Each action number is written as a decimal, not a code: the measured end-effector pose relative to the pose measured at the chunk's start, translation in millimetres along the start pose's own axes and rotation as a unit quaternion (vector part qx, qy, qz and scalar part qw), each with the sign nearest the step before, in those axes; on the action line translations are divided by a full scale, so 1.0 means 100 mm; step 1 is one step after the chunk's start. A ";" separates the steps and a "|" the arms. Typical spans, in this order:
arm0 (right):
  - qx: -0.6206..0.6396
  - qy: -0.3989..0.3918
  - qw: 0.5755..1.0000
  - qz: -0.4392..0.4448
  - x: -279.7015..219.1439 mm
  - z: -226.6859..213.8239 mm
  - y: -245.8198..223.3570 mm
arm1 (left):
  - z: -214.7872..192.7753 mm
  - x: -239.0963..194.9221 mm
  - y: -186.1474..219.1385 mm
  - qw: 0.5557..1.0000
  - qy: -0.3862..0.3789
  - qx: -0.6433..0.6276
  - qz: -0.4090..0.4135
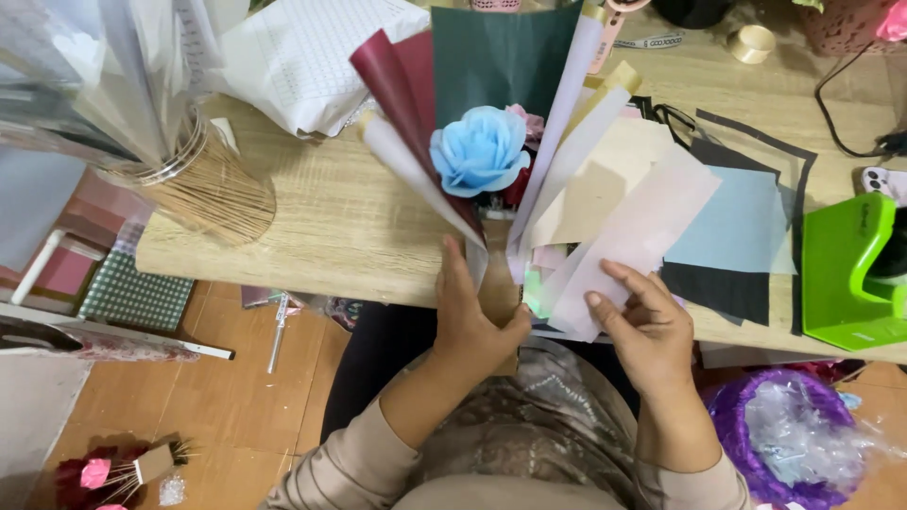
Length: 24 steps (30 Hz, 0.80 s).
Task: The person sits on the floor and wraps a blue artificial flower with various colored sheets of paper. They fold the paper around the flower, secure it with tape from a dispenser, and adjust the layers to form a bouquet.
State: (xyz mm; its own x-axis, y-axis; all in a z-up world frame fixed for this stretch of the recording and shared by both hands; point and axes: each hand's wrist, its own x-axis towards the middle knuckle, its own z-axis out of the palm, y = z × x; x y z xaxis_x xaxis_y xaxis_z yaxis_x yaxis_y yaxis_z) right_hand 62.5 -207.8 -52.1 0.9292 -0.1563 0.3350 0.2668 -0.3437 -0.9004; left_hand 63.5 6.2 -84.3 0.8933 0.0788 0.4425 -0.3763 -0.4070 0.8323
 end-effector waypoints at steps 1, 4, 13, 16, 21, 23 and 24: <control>0.000 0.003 1.000 0.000 0.01 0.00 0.00 | 0.02 -0.03 0.01 1.000 -0.002 0.000 0.002; -0.057 0.037 0.997 -0.032 0.02 0.01 -0.05 | 0.10 -0.14 0.05 0.997 0.035 -0.004 0.063; -0.114 0.076 0.981 -0.134 -0.17 0.14 -0.39 | 0.37 -0.29 0.08 0.990 0.037 -0.033 0.136; -0.116 0.072 0.979 -0.148 -0.20 0.16 -0.49 | 0.40 -0.32 0.09 0.990 0.032 -0.037 0.131; -0.086 0.074 0.987 -0.113 -0.25 0.16 -0.41 | 0.38 -0.35 0.08 0.991 0.030 -0.045 0.121; -0.076 0.065 0.989 -0.107 -0.28 0.15 -0.43 | 0.36 -0.34 0.11 0.991 0.029 -0.041 0.125; -0.066 0.056 0.991 -0.101 -0.30 0.14 -0.44 | 0.34 -0.33 0.12 0.991 0.030 -0.037 0.129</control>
State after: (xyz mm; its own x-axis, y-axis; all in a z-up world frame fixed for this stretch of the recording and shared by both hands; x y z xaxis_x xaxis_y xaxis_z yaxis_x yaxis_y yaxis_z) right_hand 26.4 -174.4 -26.2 0.8240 -0.1711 0.5402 0.4022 -0.4948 -0.7703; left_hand 37.4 -32.7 -100.5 0.7502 0.0357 0.6602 -0.6087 -0.3527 0.7107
